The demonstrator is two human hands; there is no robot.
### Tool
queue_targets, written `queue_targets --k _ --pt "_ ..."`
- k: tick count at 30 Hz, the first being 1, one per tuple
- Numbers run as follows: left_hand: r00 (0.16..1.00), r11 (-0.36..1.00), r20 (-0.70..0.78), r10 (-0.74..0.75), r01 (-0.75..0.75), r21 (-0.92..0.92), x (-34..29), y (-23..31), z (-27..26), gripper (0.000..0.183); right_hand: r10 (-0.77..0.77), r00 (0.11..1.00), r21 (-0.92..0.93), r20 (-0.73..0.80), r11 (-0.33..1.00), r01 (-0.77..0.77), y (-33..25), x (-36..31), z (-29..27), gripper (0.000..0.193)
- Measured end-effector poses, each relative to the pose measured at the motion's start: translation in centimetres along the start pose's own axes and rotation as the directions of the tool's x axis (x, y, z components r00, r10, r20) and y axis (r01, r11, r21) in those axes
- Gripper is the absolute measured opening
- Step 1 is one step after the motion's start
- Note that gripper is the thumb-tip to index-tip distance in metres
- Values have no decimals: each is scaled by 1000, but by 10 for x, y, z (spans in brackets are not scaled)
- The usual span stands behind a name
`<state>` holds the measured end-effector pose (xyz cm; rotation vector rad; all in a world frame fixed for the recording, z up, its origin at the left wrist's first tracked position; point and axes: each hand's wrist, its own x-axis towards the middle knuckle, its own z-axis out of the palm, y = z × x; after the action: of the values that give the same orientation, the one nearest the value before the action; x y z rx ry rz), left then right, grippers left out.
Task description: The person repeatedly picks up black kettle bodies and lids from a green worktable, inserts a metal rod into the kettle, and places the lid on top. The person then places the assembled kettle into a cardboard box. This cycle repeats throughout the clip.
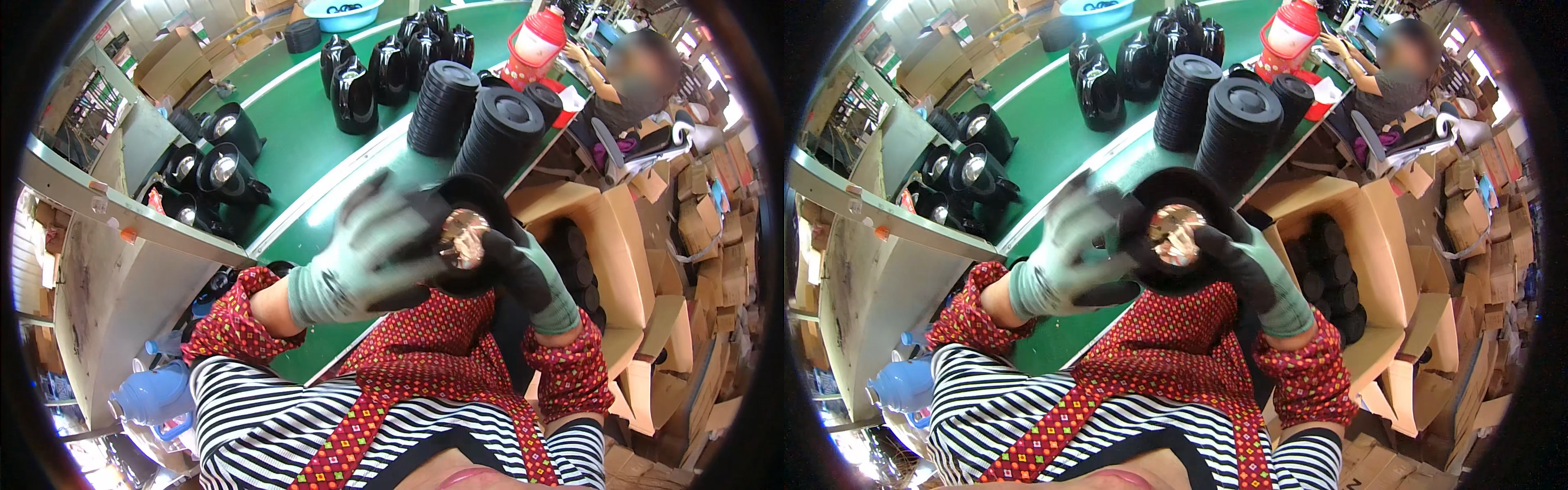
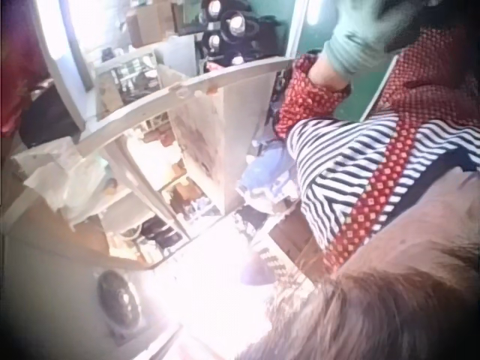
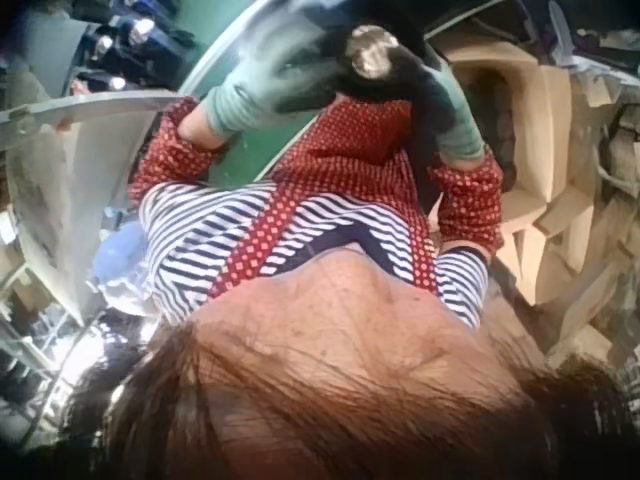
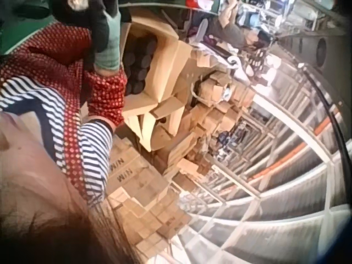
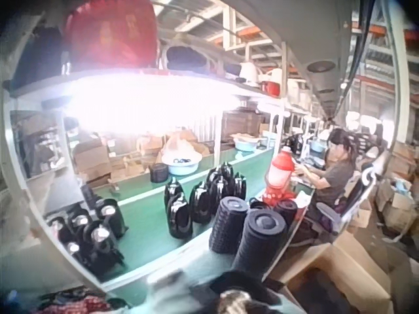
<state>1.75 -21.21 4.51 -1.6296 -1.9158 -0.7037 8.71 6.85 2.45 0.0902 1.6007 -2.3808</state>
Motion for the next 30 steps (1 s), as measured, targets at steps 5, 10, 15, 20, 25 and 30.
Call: queue_targets --k 5,10,15,20,25,30 --pt "526 69 246 -814 509 -858 -65 -25 64 98 -48 998 135 -42 989 53 46 -85 -61 69" --pt "703 -449 570 -426 383 -807 -67 18 107 99 54 998 424 22 904 -58 53 -89 -32 59" --pt "686 -239 519 -510 467 -851 -75 31 115 82 61 992 149 113 986 -78 80 -73 -78 47" --pt "610 -575 597 -520 266 -773 -65 30 110 52 219 958 -72 182 975 -210 -1 -30 1 59" --pt "624 -321 470 -624 344 -882 -102 20 118 55 -287 941 -890 178 361 278 -50 41 -13 55" --pt "738 52 387 -553 494 -868 -96 9 113 61 -570 818 -935 77 -326 -140 -96 149 -81 96"
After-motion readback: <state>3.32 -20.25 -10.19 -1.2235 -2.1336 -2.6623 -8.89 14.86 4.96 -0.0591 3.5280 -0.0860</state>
